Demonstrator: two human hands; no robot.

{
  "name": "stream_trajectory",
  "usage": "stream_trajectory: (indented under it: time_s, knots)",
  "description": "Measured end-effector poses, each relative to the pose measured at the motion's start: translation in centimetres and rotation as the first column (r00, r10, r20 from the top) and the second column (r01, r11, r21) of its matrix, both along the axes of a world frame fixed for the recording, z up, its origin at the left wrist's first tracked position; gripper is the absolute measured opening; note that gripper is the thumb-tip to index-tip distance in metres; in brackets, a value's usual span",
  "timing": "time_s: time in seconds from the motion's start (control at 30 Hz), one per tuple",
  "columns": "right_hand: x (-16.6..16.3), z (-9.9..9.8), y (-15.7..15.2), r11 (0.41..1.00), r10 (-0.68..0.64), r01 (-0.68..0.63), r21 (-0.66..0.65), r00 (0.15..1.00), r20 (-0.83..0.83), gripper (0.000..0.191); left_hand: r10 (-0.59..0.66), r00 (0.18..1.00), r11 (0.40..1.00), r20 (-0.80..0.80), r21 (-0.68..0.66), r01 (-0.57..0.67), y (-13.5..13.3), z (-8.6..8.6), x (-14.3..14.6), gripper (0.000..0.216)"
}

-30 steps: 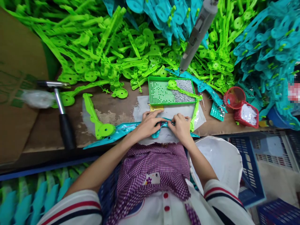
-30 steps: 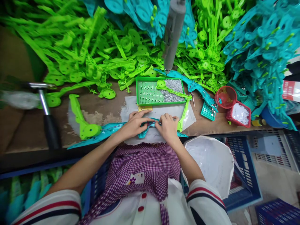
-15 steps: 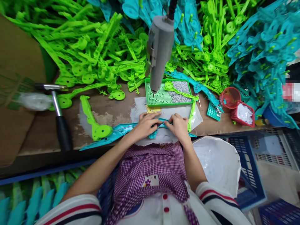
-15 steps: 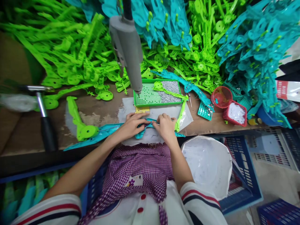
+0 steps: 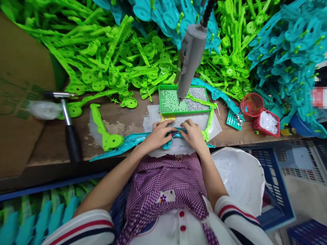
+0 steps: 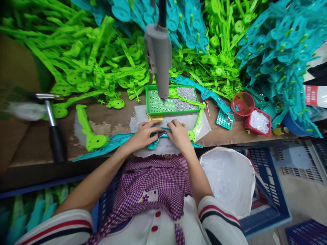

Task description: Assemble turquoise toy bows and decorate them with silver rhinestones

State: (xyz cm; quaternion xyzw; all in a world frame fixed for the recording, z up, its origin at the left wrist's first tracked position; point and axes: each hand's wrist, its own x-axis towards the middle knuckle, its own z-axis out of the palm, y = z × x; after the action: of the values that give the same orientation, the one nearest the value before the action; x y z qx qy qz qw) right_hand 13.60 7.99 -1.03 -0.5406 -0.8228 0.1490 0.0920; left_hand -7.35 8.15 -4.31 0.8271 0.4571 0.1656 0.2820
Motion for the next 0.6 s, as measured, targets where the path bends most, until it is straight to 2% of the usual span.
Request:
stream_trajectory:
  time_s: [0.1, 0.2, 0.37, 0.6]
  knots:
    - [0.0, 0.7, 0.4, 0.976, 0.214, -0.218, 0.017, 0.967, 0.138, 0.021, 0.004, 1.0, 1.0, 0.01, -0.01, -0.004, 0.0, 0.2, 0.0, 0.033]
    - [-0.3, 1.5, 0.9, 0.952, 0.302, -0.305, -0.024, 0.921, 0.245, 0.022, 0.016, 0.999, 1.0, 0.037, -0.011, -0.015, 0.0, 0.2, 0.0, 0.031]
    - [-0.8, 1.5, 1.1, 0.965, 0.261, -0.258, -0.047, 0.92, 0.293, 0.023, 0.012, 0.997, 1.0, 0.071, -0.014, -0.011, 0.1, 0.2, -0.1, 0.032]
    - [-0.9, 0.8, 0.7, 0.988, 0.151, -0.145, -0.051, 0.977, 0.154, 0.019, 0.003, 0.998, 1.0, 0.055, 0.002, -0.003, -0.1, -0.1, 0.0, 0.03]
